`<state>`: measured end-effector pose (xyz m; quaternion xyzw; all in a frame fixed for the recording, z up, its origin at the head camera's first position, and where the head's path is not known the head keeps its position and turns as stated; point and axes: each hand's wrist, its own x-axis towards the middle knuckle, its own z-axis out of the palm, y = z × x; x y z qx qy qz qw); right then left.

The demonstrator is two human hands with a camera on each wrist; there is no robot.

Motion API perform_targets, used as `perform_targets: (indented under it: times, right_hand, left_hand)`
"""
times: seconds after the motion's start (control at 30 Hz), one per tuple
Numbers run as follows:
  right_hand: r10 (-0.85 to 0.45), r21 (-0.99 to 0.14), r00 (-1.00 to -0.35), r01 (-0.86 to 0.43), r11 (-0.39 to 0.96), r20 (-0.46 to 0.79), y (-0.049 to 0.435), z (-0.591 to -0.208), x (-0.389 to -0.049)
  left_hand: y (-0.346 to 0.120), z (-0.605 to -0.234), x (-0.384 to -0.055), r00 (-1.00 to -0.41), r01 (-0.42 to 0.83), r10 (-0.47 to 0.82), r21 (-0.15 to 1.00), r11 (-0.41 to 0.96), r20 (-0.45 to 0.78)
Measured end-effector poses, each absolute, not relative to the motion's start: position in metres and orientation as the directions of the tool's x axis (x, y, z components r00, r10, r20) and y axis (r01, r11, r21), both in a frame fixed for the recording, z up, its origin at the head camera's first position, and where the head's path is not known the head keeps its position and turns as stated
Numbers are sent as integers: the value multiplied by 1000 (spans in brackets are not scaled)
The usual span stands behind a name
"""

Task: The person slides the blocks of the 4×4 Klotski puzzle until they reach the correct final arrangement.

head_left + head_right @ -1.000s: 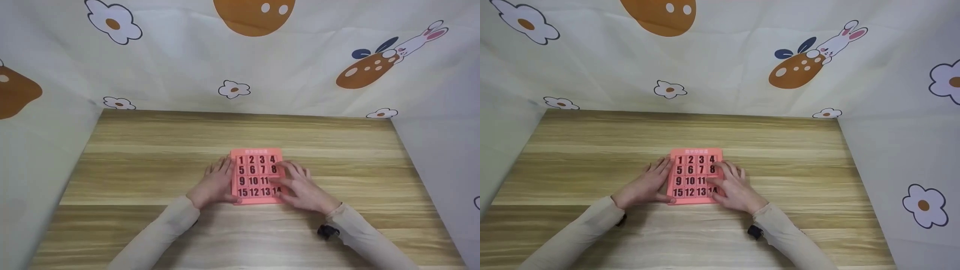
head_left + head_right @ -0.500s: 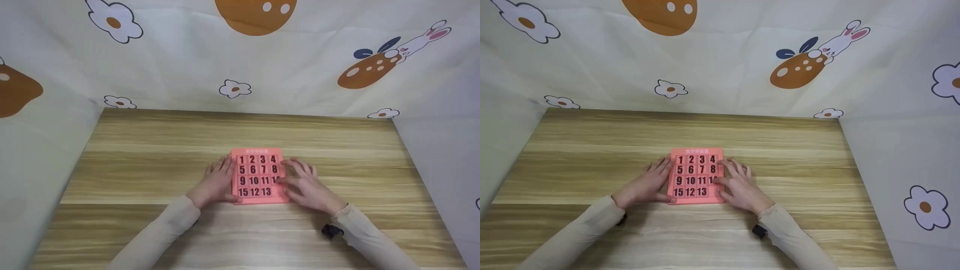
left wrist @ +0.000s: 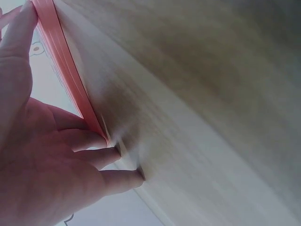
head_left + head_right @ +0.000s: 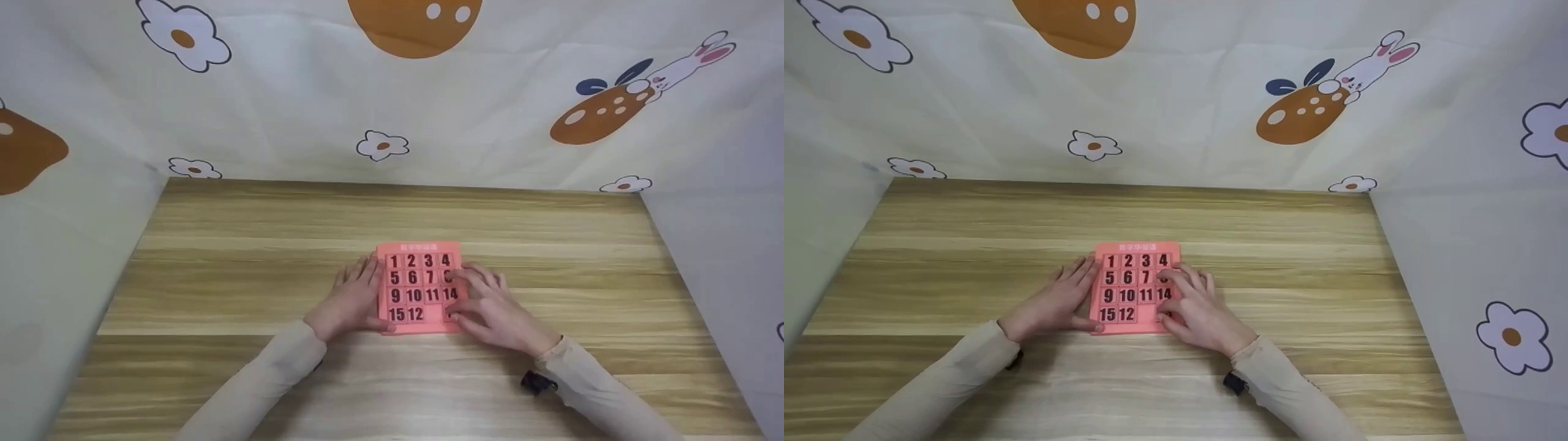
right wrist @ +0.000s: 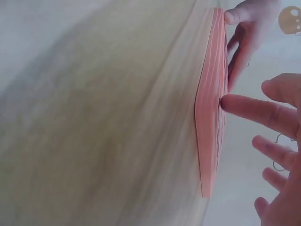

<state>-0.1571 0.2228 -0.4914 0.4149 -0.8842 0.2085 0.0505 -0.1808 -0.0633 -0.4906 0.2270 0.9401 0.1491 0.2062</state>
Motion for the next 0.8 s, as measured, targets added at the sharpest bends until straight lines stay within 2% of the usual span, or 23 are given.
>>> perform_targets:
  times: [0.23, 0.33, 0.53, 0.67, 0.8]
  right_hand:
    - [-806, -291, -577, -800, 524, 134, 201, -494, -149]
    - [-793, -294, -595, -786, 543, 127, 198, -493, -149]
    - [-742, -308, -640, -760, 573, 199, 205, -488, -154]
    - [-743, -307, -638, -762, 570, 204, 203, -490, -153]
    - [-773, -292, -609, -783, 549, 180, 192, -493, -150]
  left_hand:
    - [-64, -490, -181, -811, 353, 484, 386, 852, -329]
    - [-64, -490, -181, -809, 361, 490, 383, 850, -325]
    - [-65, -490, -180, -807, 373, 495, 373, 850, -321]
    - [-66, -489, -180, -809, 370, 495, 378, 848, -317]
    - [-65, -491, -181, -808, 373, 499, 383, 845, -313]
